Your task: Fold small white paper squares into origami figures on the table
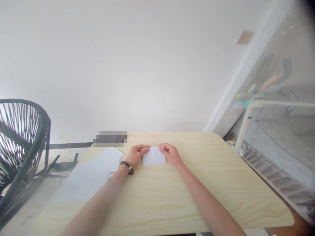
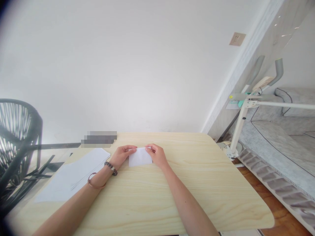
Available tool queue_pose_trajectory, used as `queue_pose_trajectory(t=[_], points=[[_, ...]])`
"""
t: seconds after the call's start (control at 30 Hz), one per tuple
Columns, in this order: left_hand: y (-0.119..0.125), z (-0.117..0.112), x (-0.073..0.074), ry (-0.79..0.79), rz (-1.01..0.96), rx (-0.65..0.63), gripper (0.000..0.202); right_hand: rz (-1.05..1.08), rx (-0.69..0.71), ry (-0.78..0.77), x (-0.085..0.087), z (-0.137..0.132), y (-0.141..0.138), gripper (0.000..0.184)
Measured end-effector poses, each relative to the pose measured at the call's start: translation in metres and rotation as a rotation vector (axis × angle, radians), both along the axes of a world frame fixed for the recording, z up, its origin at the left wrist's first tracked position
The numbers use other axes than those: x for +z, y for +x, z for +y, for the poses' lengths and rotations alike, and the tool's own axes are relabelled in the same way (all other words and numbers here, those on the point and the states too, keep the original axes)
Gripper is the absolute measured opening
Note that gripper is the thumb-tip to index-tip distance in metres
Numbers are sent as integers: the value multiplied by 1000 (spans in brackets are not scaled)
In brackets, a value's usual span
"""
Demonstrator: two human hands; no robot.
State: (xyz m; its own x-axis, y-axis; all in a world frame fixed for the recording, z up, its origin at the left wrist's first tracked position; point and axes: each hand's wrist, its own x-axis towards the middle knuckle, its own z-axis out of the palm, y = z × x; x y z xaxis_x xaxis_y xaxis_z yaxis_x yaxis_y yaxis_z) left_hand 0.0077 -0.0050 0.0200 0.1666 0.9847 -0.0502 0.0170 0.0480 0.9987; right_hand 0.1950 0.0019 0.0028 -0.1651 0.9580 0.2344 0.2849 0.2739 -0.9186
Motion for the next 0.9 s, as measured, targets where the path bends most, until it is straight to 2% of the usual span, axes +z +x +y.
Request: queue_pose_trajectory(t=[0.4,0.7,0.9], points=[[0,2,0,28,121,-29,35,-36,-41,45,1,-1,0,29],[3,1,1,59,197,-11,33,-113,-80,103,13,-9,-11,24],[4,2,-3,100,195,-51,33,-108,-111,161,15,-11,-18,22]])
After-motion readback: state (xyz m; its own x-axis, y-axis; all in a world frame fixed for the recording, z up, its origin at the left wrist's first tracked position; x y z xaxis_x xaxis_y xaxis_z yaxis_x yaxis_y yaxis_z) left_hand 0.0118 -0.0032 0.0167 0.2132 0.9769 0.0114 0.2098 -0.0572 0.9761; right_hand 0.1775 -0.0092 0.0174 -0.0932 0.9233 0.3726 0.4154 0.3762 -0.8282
